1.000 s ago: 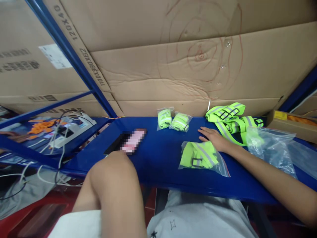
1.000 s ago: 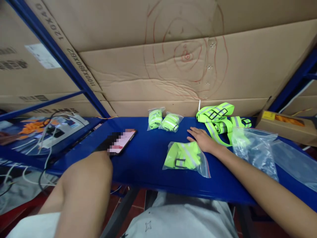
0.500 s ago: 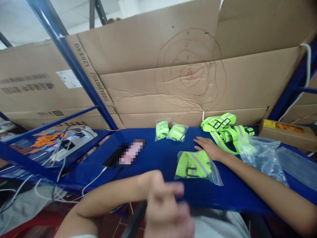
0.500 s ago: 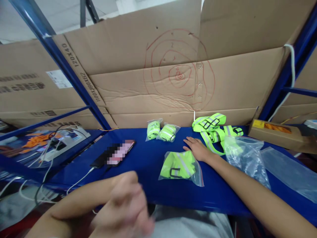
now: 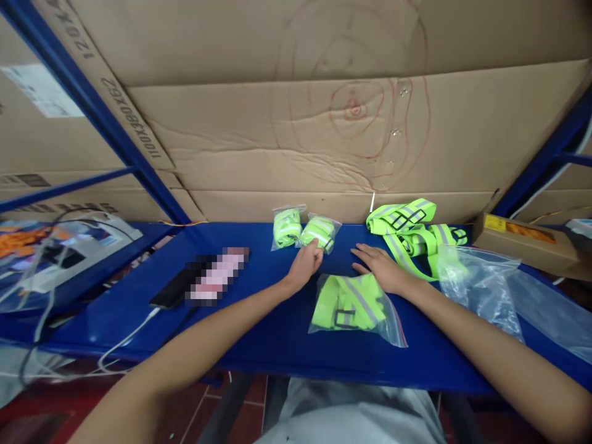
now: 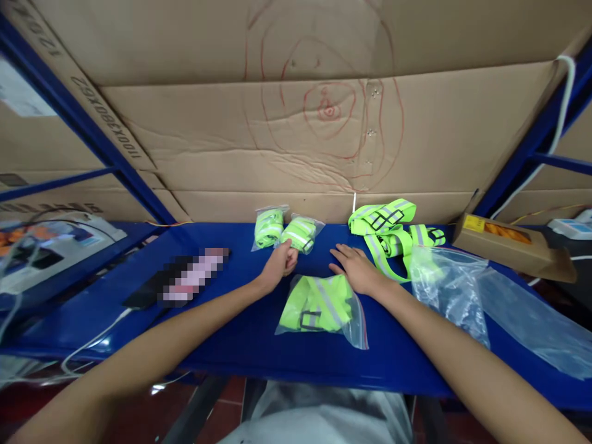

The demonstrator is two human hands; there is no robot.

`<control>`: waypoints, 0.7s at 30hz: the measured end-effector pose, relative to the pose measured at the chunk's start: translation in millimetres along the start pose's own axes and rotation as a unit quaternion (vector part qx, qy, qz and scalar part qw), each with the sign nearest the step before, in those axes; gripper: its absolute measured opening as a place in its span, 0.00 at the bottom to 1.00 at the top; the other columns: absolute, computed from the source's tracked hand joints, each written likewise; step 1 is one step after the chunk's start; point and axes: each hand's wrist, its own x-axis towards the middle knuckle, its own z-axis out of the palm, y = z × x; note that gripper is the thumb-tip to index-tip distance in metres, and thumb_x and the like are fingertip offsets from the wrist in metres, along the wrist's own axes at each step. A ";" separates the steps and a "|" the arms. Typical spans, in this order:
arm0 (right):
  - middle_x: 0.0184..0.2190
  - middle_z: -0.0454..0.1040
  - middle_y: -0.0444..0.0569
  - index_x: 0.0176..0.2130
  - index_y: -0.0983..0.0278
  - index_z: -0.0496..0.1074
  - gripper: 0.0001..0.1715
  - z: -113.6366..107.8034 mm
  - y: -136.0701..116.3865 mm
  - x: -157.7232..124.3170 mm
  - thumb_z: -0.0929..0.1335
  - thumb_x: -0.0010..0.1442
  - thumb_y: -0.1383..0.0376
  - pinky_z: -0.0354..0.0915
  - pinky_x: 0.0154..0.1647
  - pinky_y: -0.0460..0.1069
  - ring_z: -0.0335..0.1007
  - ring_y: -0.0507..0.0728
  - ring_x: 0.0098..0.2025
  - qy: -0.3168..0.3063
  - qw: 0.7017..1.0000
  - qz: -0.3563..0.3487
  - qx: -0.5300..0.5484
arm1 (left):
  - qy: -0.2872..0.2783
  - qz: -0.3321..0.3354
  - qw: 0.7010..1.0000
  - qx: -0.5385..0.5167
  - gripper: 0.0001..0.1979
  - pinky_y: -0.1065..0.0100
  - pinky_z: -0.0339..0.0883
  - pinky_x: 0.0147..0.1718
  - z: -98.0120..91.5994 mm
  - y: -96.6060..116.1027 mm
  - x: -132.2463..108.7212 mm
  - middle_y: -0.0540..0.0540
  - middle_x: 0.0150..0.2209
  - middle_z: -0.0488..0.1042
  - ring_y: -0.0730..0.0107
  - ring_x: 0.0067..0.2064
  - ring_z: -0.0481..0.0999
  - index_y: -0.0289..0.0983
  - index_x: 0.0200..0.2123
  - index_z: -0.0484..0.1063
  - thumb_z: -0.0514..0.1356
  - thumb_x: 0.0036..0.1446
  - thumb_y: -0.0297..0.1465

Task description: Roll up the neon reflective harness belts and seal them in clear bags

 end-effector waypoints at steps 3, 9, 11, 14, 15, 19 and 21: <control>0.72 0.63 0.63 0.70 0.66 0.67 0.33 -3.6 -2.2 -4.4 0.61 0.76 0.51 0.61 0.74 0.69 0.60 0.70 0.75 -0.017 1.000 0.007 0.000 | -0.002 -0.042 0.997 -0.064 0.28 0.72 0.39 0.23 -3.2 -6.6 2.7 0.56 0.16 0.44 0.82 0.18 0.46 0.40 0.18 0.52 0.42 0.72 0.43; 0.73 0.61 0.60 0.72 0.66 0.65 0.34 -17.9 -13.6 -10.0 0.60 0.77 0.52 0.58 0.77 0.67 0.57 0.67 0.76 -0.036 0.999 0.021 0.011 | 0.012 -0.120 0.978 -0.170 0.26 0.69 0.40 0.20 -6.2 -13.1 0.0 0.56 0.15 0.43 0.78 0.19 0.43 0.40 0.17 0.49 0.51 0.64 0.45; 0.73 0.63 0.59 0.71 0.64 0.66 0.32 -23.3 -16.7 -12.0 0.61 0.76 0.53 0.60 0.76 0.67 0.60 0.67 0.75 -0.039 0.999 0.022 0.012 | 0.010 -0.117 0.979 -0.165 0.24 0.68 0.41 0.20 -7.5 -13.9 -3.6 0.56 0.16 0.41 0.77 0.19 0.42 0.40 0.18 0.48 0.50 0.65 0.41; 0.71 0.67 0.56 0.69 0.62 0.69 0.28 -32.1 -16.9 -16.1 0.61 0.76 0.58 0.65 0.73 0.67 0.65 0.66 0.73 -0.043 0.999 0.015 0.007 | -0.012 -0.077 0.991 -0.108 0.23 0.69 0.42 0.21 -12.0 -11.9 -9.9 0.56 0.18 0.43 0.77 0.21 0.43 0.39 0.20 0.48 0.53 0.66 0.35; 0.69 0.69 0.54 0.67 0.62 0.71 0.26 -36.0 -15.2 -17.4 0.61 0.76 0.61 0.68 0.72 0.66 0.68 0.65 0.71 -0.041 0.999 0.013 0.008 | -0.045 -0.049 0.995 -0.076 0.22 0.69 0.44 0.22 -13.7 -9.0 -12.0 0.55 0.19 0.47 0.77 0.21 0.46 0.38 0.20 0.51 0.55 0.66 0.34; 0.60 0.79 0.50 0.62 0.59 0.75 0.23 -59.8 1.9 -21.1 0.62 0.74 0.68 0.75 0.64 0.62 0.77 0.61 0.62 0.039 0.998 0.052 0.000 | -0.269 0.146 0.943 0.134 0.13 0.66 0.69 0.41 -17.6 10.7 -19.4 0.46 0.40 0.76 0.66 0.40 0.74 0.41 0.42 0.76 0.67 0.63 0.43; 0.59 0.79 0.51 0.61 0.58 0.75 0.20 -73.8 15.7 -22.3 0.65 0.73 0.66 0.74 0.64 0.63 0.78 0.63 0.61 0.105 0.990 0.094 -0.030 | -0.310 0.213 0.892 0.251 0.22 0.58 0.69 0.57 -17.4 17.9 -21.1 0.44 0.54 0.76 0.59 0.54 0.75 0.45 0.55 0.75 0.70 0.61 0.44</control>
